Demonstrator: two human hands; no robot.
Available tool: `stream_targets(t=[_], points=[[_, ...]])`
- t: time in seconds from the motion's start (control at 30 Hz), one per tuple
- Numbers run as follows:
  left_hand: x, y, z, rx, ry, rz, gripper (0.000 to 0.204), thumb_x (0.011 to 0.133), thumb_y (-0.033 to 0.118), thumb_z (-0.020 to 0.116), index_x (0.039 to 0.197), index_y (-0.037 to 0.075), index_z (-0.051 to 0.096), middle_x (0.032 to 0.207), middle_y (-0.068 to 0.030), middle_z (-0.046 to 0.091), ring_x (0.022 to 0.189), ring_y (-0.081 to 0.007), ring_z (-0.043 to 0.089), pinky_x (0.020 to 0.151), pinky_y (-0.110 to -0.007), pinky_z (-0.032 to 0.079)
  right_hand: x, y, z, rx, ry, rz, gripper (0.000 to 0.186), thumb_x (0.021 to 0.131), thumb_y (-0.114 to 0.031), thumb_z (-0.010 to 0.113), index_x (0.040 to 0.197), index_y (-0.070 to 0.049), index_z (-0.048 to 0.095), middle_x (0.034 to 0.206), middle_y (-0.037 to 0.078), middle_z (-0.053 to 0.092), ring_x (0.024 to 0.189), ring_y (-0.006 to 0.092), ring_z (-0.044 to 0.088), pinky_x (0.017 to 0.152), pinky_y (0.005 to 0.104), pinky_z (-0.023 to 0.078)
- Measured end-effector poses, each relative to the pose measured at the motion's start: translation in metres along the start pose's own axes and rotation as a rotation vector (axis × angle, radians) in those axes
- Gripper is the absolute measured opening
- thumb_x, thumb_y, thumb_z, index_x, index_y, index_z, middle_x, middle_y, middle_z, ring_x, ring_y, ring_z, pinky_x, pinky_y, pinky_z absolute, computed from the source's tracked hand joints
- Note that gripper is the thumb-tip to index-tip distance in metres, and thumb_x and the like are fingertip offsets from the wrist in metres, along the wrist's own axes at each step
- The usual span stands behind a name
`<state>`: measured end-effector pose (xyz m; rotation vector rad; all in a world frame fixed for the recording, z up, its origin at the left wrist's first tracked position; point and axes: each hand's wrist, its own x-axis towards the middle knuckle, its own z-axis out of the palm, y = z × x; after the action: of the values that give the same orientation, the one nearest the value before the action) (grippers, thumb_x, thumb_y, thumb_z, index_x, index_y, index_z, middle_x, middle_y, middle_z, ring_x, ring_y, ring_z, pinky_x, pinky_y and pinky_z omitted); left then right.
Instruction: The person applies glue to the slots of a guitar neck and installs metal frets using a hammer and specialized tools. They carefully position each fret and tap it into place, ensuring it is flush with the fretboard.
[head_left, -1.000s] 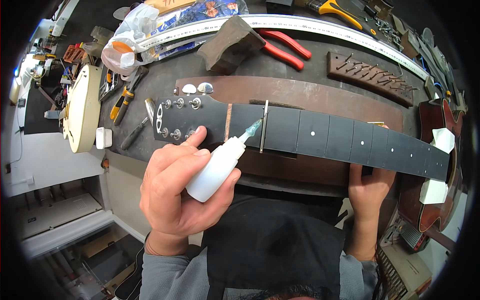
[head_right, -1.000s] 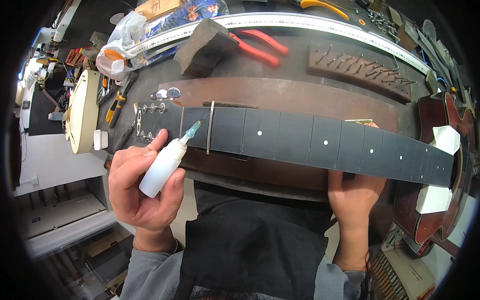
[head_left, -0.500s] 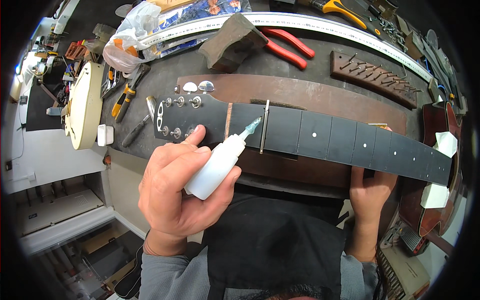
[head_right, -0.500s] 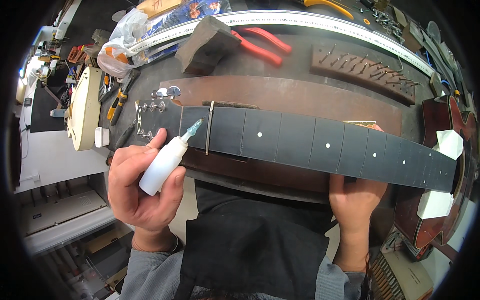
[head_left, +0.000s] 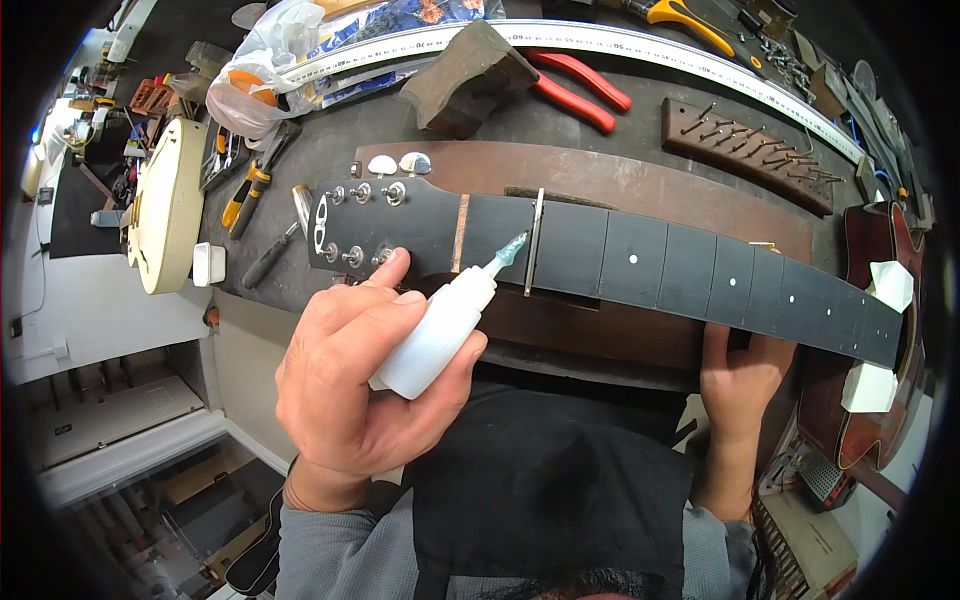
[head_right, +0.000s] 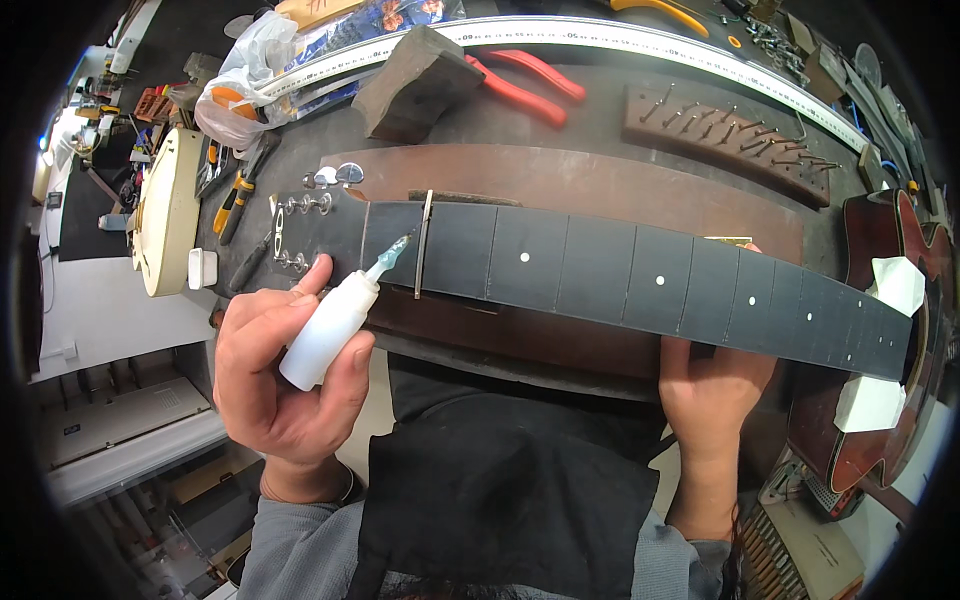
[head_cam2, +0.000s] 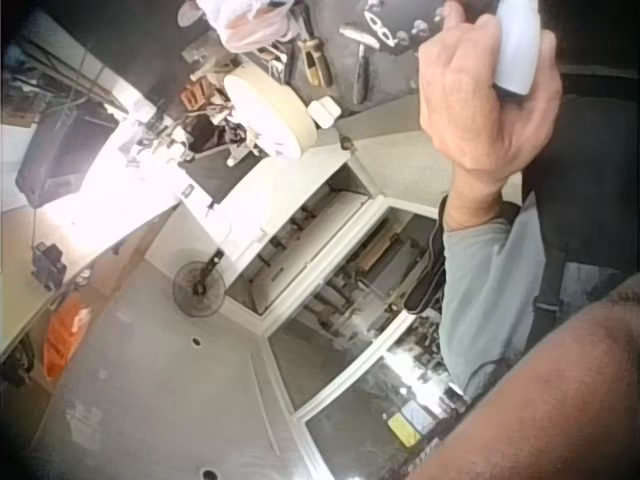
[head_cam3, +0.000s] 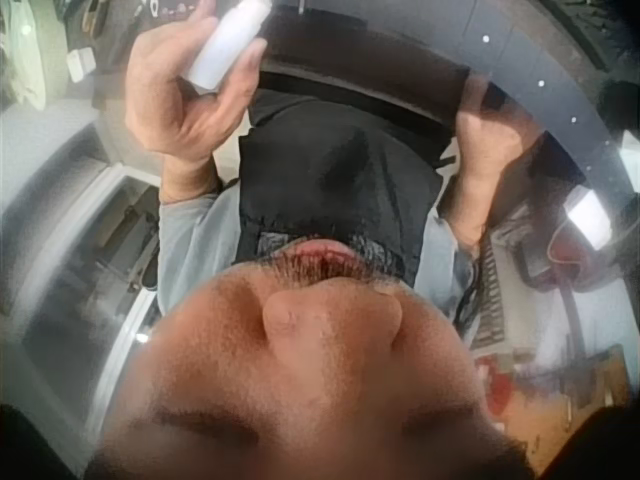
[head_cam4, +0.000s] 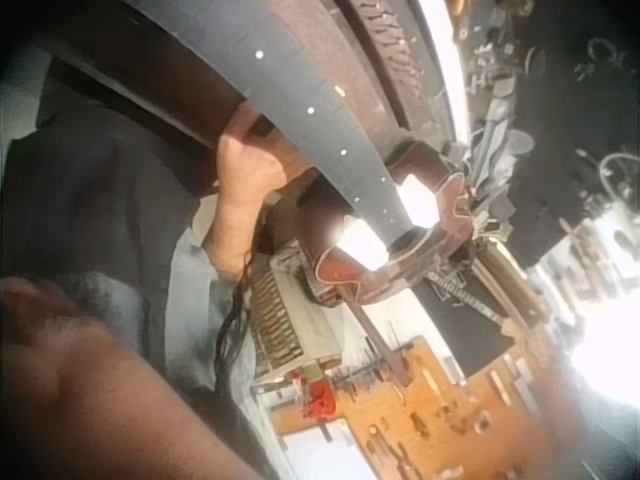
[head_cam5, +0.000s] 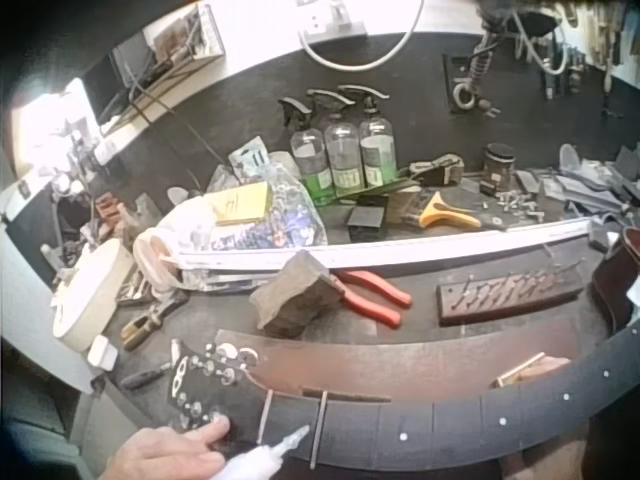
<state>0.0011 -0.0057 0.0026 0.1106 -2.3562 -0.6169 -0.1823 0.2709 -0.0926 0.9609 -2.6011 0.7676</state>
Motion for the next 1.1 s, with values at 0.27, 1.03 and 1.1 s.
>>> stream_targets(t=[0.27, 1.03, 1.1], points=[[-0.005, 0.001, -0.005, -0.019, -0.011, 0.008, 0.043, 0.084, 0.001, 0.085, 0.12, -0.005, 0.063, 0.094, -0.0157, 0.066, 0.085, -0.0224, 0.065, 0.098, -0.059, 0.063, -0.001, 0.0, 0.001, -0.011, 0.015, -0.008, 0.047, 0.095, -0.013, 0.076, 0.138, 0.004, 0.064, 0.139, 0.025, 0.065, 0.133, 0.0471, 0.058, 0.116, 0.0512, 0.041], [-0.017, 0.007, -0.01, -0.037, -0.013, -0.002, 0.044, 0.083, 0.001, 0.086, 0.121, -0.004, 0.065, 0.093, -0.0148, 0.066, 0.082, -0.0203, 0.061, 0.099, -0.06, 0.062, 0.0, -0.001, 0.002, -0.075, 0.046, -0.038, 0.042, 0.097, -0.014, 0.077, 0.133, 0.003, 0.067, 0.136, 0.025, 0.067, 0.131, 0.0473, 0.059, 0.116, 0.0514, 0.042], [-0.018, 0.007, -0.01, -0.04, -0.014, -0.002, 0.044, 0.083, 0.001, 0.086, 0.121, -0.005, 0.065, 0.092, -0.015, 0.066, 0.082, -0.0204, 0.062, 0.099, -0.06, 0.062, -0.001, -0.001, 0.002, -0.071, 0.046, -0.036, 0.041, 0.097, -0.014, 0.076, 0.133, 0.003, 0.068, 0.136, 0.025, 0.067, 0.131, 0.0472, 0.059, 0.116, 0.0513, 0.042]])
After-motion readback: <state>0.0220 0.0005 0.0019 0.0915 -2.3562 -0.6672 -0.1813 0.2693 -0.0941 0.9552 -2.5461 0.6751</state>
